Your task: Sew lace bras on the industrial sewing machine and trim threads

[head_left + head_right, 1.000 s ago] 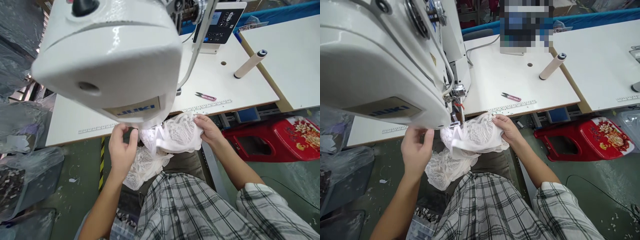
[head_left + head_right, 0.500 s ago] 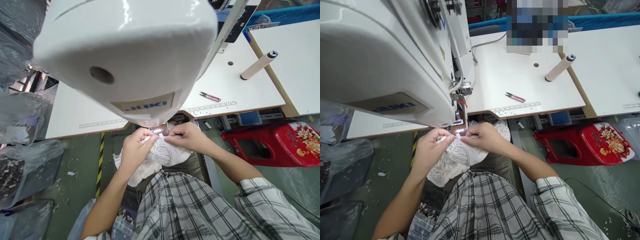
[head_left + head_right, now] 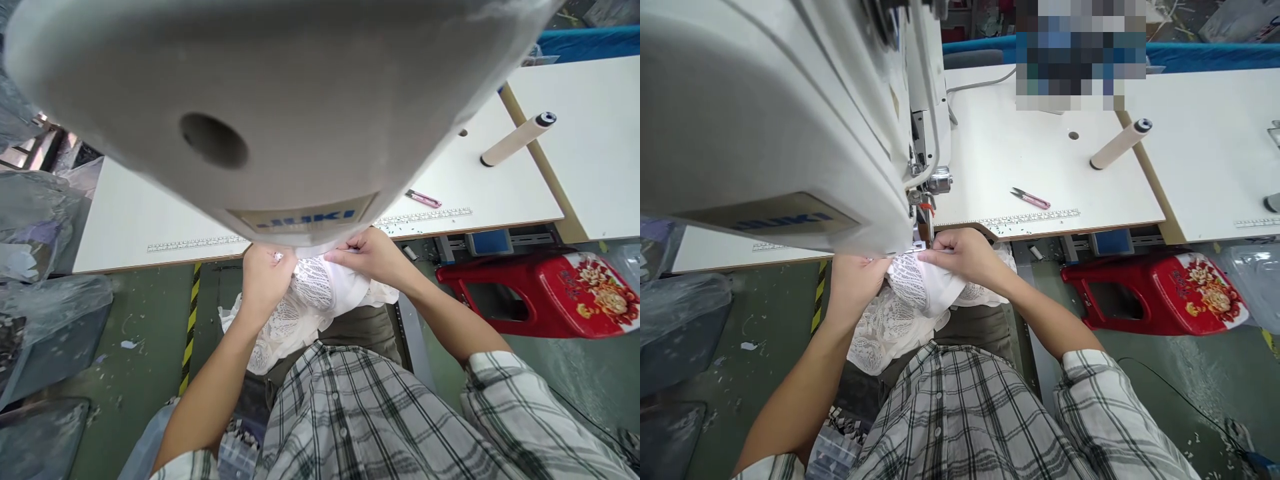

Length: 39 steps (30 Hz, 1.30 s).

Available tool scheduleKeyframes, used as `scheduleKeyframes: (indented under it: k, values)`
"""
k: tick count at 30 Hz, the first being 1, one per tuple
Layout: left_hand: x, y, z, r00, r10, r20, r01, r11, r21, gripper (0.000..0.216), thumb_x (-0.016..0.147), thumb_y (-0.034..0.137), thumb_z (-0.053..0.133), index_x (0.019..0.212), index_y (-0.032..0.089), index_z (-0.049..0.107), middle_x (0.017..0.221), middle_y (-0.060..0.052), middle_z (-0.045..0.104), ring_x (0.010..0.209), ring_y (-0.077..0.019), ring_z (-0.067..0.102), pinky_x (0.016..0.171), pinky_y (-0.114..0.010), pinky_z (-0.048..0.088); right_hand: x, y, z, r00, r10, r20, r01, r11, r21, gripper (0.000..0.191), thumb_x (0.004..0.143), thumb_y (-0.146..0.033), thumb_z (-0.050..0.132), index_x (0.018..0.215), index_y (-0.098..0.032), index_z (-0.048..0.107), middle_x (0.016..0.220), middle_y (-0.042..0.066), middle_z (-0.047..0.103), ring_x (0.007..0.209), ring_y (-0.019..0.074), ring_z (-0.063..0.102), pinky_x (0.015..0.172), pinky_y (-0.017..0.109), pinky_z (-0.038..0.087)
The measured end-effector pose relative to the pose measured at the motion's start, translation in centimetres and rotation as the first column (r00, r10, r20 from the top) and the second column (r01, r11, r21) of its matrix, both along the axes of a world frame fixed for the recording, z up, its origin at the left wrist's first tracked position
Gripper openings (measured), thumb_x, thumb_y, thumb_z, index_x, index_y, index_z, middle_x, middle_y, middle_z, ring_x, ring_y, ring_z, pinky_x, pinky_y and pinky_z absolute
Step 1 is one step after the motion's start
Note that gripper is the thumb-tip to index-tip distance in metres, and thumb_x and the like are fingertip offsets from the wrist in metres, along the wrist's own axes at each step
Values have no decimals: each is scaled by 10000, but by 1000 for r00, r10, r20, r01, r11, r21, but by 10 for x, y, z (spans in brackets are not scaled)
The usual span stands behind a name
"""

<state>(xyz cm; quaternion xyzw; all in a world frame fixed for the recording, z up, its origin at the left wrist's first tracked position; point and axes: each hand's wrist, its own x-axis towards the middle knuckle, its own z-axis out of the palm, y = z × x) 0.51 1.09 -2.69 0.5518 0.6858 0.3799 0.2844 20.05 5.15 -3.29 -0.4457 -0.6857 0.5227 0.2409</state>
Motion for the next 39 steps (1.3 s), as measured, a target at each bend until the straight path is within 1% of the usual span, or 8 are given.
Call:
scheduleKeyframes:
  k: [6, 10, 13, 17, 23, 27, 32, 39]
  values:
    - [-3, -3, 0, 1000, 10, -15, -10, 1000, 1, 122, 762, 193, 611, 653, 213, 560, 609, 18, 556, 744, -192, 579, 696, -259, 479, 1, -2, -16, 997, -38, -60, 35, 998, -52, 548, 788, -662, 677, 595, -169, 533, 604, -14, 486, 579, 97, 401, 543, 257, 269]
    - [-11, -12, -11, 998, 62, -10, -62, 998, -14, 111, 815, 261, 624, 733, 191, 599, 633, 31, 567, 689, -154, 566, 690, -239, 469, 5, -6, -24, 995, -63, -82, 61, 998, -26, 518, 791, -612, 675, 580, -179, 482, 595, -28, 436, 580, 94, 384, 545, 252, 264]
    - [-17, -24, -31, 989, 130, 67, -135, 988, 78, 184, 885, 346, 605, 942, 173, 633, 848, -22, 670, 807, -160, 639, 749, -242, 502, 9, -10, -29, 991, -86, -98, 83, 996, -29, 478, 803, -557, 667, 577, -184, 471, 590, -31, 430, 577, 94, 386, 543, 249, 267]
    - [-18, -54, -67, 976, 151, 156, -182, 960, 211, 404, 970, 447, 546, 1273, 181, 554, 1284, -143, 639, 1207, -224, 622, 1040, -341, 485, 15, -15, -36, 987, -114, -110, 107, 992, -63, 475, 807, -558, 662, 573, -186, 481, 580, -26, 443, 570, 99, 393, 525, 249, 269]
    - [-1, -100, -123, 996, -77, 45, 63, 961, 270, 944, 837, 751, 581, 1530, 166, 318, 1538, -247, 408, 1453, -377, 409, 1183, -545, 360, 20, -22, -40, 980, -138, -145, 122, 986, -116, 553, 786, -669, 666, 578, -189, 488, 562, -29, 442, 539, 94, 374, 500, 247, 275]
    - [17, -111, -152, 997, -21, -68, 33, 982, 184, 953, 841, 634, 668, 1563, 178, 244, 1553, -260, 370, 1483, -396, 362, 1170, -580, 365, 25, -26, -40, 980, -155, -127, 140, 983, -117, 568, 793, -689, 653, 579, -191, 480, 561, -25, 442, 545, 100, 385, 505, 249, 284]
    - [23, -111, -175, 999, 35, 2, -35, 999, 11, 810, 887, 493, 641, 1554, 184, 301, 1556, -246, 383, 1470, -368, 388, 1159, -535, 400, 34, -31, -43, 981, -167, -102, 156, 982, -107, 557, 821, -673, 620, 580, -195, 467, 562, -24, 434, 555, 105, 380, 525, 257, 289]
    - [-10, -106, -172, 999, 38, 18, -37, 998, -51, 687, 861, 216, 554, 1525, 209, 379, 1522, -177, 480, 1436, -314, 448, 1186, -500, 385, 41, -34, -46, 982, -177, -68, 172, 982, -73, 507, 834, -637, 612, 620, -189, 513, 622, -9, 501, 597, 117, 429, 566, 262, 326]
